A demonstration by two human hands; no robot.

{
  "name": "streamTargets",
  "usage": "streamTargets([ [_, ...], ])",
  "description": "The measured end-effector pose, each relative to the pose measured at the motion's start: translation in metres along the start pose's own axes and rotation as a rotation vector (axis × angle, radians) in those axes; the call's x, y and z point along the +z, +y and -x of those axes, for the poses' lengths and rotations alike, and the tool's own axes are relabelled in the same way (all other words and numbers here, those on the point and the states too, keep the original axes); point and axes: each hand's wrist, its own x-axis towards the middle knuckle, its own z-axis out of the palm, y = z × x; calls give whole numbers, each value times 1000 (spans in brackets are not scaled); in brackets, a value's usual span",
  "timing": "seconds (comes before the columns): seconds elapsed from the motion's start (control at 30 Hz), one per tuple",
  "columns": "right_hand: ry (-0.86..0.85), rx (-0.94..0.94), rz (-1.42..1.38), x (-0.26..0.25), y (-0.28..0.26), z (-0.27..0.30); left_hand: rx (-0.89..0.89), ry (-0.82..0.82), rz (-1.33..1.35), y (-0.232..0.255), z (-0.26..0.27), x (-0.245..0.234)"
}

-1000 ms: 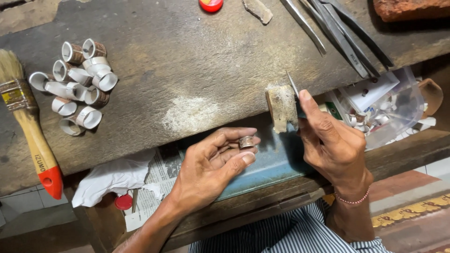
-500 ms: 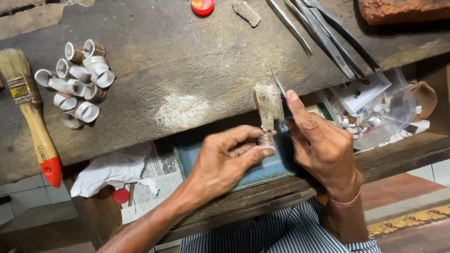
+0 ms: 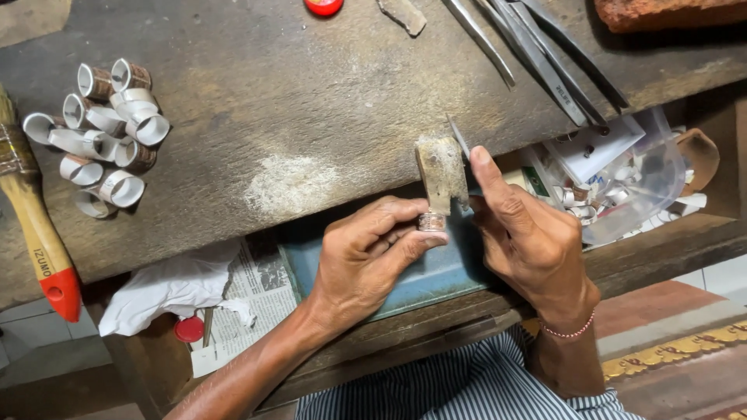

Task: Filing and smoothing a metal ring band at a jewelry workbench using a hand file and a brush.

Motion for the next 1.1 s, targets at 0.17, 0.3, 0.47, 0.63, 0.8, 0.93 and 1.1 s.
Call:
streamTargets([
  [0.17, 1, -11, 15, 3, 3, 3, 70, -24, 3, -1, -5, -3],
  [0.3, -1, -17, 17, 3, 4, 4, 211, -21, -115, 5, -9, -3],
  [0.47, 8, -10, 16, 3, 0, 0, 296, -55, -206, 8, -11, -5],
  [0.63, 9, -4, 40, 1, -1, -2, 343, -103, -240, 13, -13, -6],
  [0.8, 5, -8, 18, 0, -2, -4, 295, -125, -265, 17, -12, -7],
  [0.93, -1, -7, 38, -1, 2, -1, 295, -166, -278, 15, -10, -6],
  [1.1, -12, -16, 51, -2, 1, -2, 243, -114, -297, 20, -11, -2],
])
